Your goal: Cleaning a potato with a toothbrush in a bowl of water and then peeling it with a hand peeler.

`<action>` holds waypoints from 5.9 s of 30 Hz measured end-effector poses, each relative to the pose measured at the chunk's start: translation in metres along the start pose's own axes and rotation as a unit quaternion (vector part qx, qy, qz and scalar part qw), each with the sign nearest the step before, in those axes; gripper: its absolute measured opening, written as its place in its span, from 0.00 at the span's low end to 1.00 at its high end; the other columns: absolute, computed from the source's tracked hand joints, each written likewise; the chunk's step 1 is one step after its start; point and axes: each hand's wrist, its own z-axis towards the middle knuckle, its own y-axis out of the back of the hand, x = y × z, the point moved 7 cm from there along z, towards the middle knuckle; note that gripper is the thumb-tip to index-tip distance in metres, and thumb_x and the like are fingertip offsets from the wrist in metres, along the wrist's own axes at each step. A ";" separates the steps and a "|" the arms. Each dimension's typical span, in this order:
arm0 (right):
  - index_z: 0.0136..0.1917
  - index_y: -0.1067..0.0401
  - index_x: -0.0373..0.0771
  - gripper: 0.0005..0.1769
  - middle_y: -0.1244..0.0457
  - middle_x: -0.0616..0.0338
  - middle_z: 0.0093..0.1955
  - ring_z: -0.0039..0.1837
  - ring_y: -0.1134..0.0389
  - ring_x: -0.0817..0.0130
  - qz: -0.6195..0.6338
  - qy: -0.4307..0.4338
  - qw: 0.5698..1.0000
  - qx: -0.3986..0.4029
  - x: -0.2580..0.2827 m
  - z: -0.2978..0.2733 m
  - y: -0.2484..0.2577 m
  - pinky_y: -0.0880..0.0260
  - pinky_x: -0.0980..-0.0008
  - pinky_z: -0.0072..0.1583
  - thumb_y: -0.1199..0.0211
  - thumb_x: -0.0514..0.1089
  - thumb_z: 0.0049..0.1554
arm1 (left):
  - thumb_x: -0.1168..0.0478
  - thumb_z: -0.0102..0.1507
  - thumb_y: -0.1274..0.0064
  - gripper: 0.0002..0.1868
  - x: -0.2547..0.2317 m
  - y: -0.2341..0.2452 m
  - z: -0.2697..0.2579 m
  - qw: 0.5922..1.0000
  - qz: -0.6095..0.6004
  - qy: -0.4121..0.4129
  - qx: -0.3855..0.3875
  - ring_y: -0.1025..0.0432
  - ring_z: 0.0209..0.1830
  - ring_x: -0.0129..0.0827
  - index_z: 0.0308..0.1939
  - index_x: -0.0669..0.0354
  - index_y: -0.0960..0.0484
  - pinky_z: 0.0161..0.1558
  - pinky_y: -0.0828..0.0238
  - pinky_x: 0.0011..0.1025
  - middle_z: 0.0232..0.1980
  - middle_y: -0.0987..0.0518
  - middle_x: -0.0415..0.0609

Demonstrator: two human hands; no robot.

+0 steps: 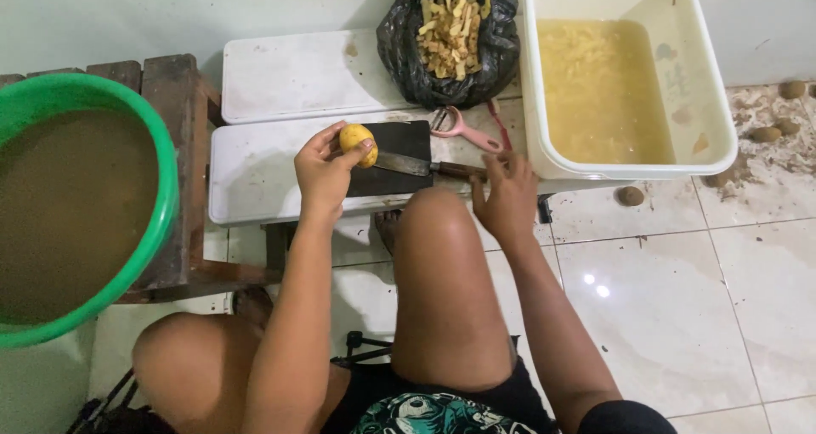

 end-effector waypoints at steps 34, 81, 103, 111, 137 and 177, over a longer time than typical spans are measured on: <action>0.55 0.23 0.44 0.12 0.39 0.54 0.54 0.55 0.29 0.51 0.077 0.020 0.996 0.046 0.015 0.010 0.022 0.27 0.56 0.57 0.30 0.40 0.56 | 0.55 0.57 0.44 0.27 -0.040 -0.092 0.017 0.850 -0.466 0.205 0.134 0.26 0.41 0.44 0.55 0.66 0.31 0.43 0.27 0.36 0.55 0.21 0.64; 0.55 0.29 0.39 0.22 0.32 0.36 0.45 0.53 0.30 0.30 0.221 -0.035 0.944 0.244 -0.010 0.061 -0.041 0.30 0.39 0.54 0.38 0.54 0.53 | 0.45 0.56 0.43 0.23 0.036 -0.041 0.056 0.908 -0.348 0.230 -0.050 0.22 0.30 0.44 0.46 0.55 0.27 0.33 0.27 0.36 0.41 0.19 0.54; 0.55 0.20 0.46 0.19 0.30 0.55 0.45 0.49 0.25 0.55 0.035 -0.093 0.959 0.265 -0.069 0.051 -0.079 0.23 0.57 0.47 0.32 0.50 0.50 | 0.46 0.59 0.49 0.23 0.032 -0.056 0.023 0.875 -0.395 0.280 0.020 0.26 0.32 0.47 0.48 0.60 0.27 0.33 0.34 0.36 0.38 0.24 0.57; 0.61 0.23 0.37 0.23 0.32 0.42 0.48 0.53 0.27 0.44 0.148 -0.152 0.946 0.246 -0.020 0.066 -0.016 0.25 0.52 0.52 0.32 0.47 0.54 | 0.41 0.63 0.53 0.25 0.037 -0.045 0.026 0.871 -0.381 0.311 0.002 0.26 0.35 0.41 0.51 0.57 0.28 0.36 0.36 0.34 0.42 0.22 0.54; 0.63 0.32 0.39 0.13 0.32 0.56 0.38 0.32 0.35 0.63 0.430 -0.066 0.900 -0.031 0.113 0.054 0.035 0.37 0.72 0.31 0.40 0.40 0.65 | 0.46 0.60 0.40 0.21 0.019 -0.049 0.032 0.908 -0.364 0.205 0.020 0.32 0.34 0.37 0.50 0.54 0.20 0.31 0.34 0.30 0.39 0.27 0.50; 0.45 0.22 0.38 0.07 0.33 0.48 0.36 0.37 0.29 0.44 0.337 0.051 0.930 -0.140 0.147 0.059 0.048 0.31 0.58 0.37 0.34 0.29 0.56 | 0.43 0.66 0.58 0.24 0.046 -0.056 0.029 0.966 -0.177 0.172 -0.076 0.23 0.25 0.40 0.52 0.59 0.25 0.23 0.26 0.30 0.34 0.24 0.55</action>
